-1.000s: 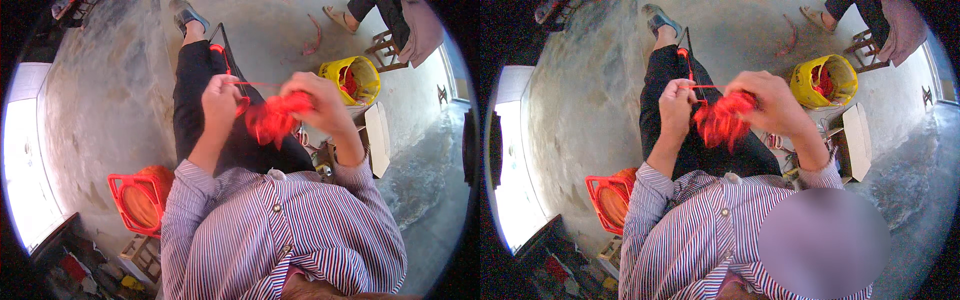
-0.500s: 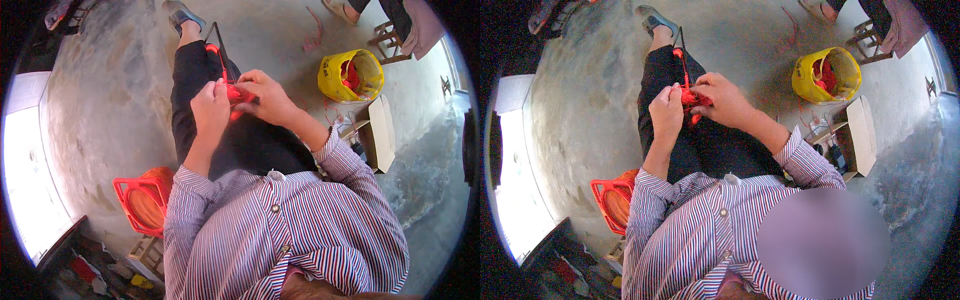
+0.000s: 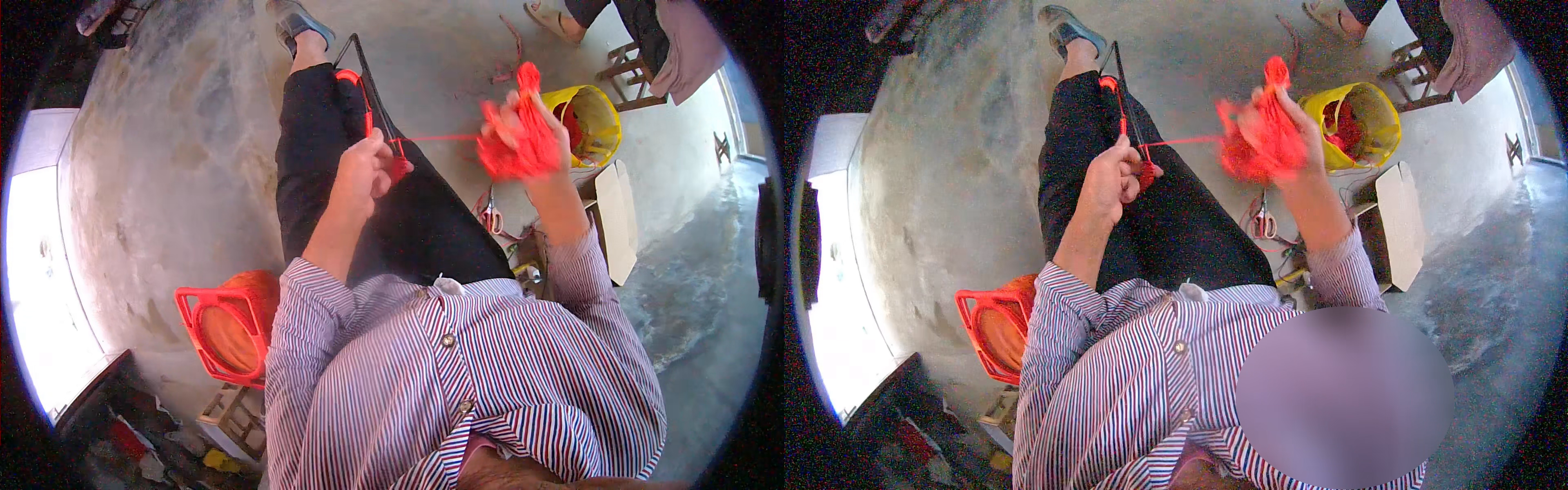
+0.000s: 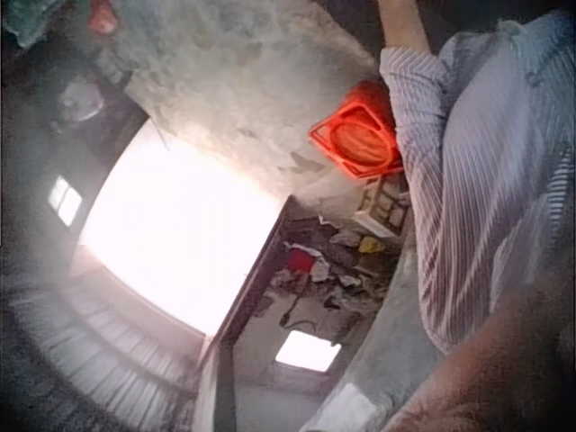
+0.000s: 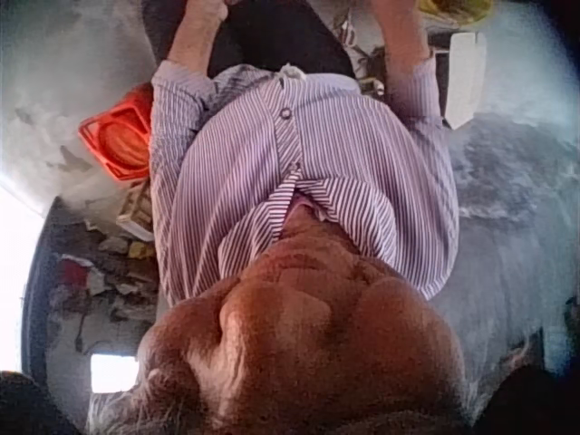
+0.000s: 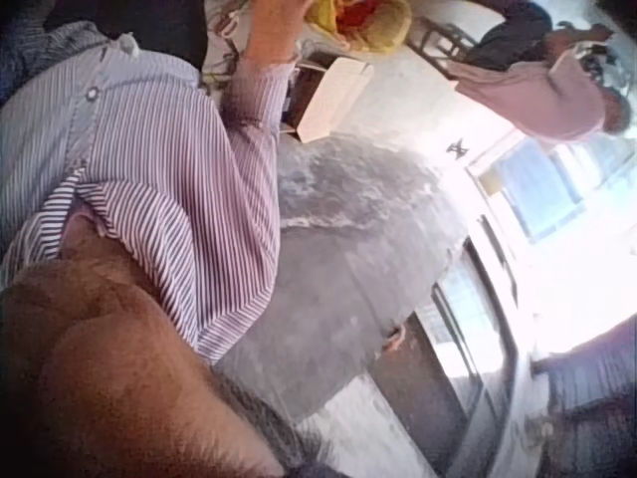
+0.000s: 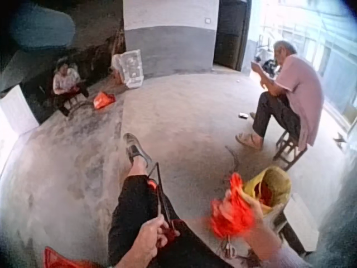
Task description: Wrapping red plastic cord around a frame for furniture manufacturing.
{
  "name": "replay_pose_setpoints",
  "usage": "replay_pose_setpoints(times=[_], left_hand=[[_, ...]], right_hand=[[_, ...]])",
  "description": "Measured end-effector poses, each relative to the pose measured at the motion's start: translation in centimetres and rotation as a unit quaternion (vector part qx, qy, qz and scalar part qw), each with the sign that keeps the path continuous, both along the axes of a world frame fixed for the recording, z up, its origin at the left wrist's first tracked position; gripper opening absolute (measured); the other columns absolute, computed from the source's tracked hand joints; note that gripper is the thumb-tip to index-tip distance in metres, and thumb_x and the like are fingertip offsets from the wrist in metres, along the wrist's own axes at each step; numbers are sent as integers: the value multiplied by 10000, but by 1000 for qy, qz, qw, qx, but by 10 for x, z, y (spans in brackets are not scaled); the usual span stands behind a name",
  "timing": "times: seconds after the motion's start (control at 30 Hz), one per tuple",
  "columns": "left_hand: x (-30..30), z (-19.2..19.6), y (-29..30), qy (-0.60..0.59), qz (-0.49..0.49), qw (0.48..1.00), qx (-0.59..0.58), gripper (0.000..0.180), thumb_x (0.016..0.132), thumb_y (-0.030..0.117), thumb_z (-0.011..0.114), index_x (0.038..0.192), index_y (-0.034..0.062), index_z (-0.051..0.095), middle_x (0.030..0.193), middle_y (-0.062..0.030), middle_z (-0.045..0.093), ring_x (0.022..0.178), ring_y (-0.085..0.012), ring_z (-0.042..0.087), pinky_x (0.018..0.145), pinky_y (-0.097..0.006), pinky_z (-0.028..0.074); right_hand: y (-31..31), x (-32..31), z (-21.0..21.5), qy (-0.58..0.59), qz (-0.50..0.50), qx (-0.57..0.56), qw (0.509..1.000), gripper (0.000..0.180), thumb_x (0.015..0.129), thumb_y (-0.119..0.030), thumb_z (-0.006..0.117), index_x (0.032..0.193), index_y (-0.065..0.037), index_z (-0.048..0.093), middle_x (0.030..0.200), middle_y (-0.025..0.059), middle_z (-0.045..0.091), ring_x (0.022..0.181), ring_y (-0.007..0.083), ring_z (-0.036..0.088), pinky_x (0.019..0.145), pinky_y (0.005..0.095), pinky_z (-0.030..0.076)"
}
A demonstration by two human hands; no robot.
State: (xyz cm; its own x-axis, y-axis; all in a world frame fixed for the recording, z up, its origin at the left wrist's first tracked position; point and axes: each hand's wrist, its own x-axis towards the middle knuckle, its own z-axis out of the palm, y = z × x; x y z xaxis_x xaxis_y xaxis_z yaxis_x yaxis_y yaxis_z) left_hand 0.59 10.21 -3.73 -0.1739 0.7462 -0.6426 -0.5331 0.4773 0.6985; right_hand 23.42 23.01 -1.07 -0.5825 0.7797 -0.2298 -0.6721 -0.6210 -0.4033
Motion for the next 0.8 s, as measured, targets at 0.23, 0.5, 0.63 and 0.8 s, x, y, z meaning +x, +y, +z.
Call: replay_pose_setpoints(times=[0.23,0.5,0.63,0.8], left_hand=[[16,4,-9,-17,57,997,-44,476,968,537,368,794,109,483,719,-192,640,353,-84,354,334,-216,234],[34,17,-31,498,-44,858,115,290,860,316,642,915,35,593,1071,-115,624,817,-197,615,618,-294,484],[54,47,-34,604,-109,738,282,362,781,229,713,1060,15,629,1176,-126,570,1021,-258,564,848,-335,473],[49,76,-28,107,54,964,237,254,908,179,601,1113,34,563,1076,-150,621,966,-264,599,872,-353,475]], right_hand=[[-77,67,22,-236,-10,-25,971,332,975,-377,460,1005,-63,562,710,56,583,666,226,574,629,363,483],[-41,23,-7,-148,-51,16,988,390,970,-412,463,1015,-46,587,946,90,635,811,190,602,782,366,479],[-75,-12,-12,-238,186,154,941,487,965,-473,441,1131,-29,549,980,80,630,848,170,600,791,322,477],[-92,-52,24,-221,150,6,964,570,971,-517,390,1163,-7,555,859,44,634,769,126,590,708,269,468]])
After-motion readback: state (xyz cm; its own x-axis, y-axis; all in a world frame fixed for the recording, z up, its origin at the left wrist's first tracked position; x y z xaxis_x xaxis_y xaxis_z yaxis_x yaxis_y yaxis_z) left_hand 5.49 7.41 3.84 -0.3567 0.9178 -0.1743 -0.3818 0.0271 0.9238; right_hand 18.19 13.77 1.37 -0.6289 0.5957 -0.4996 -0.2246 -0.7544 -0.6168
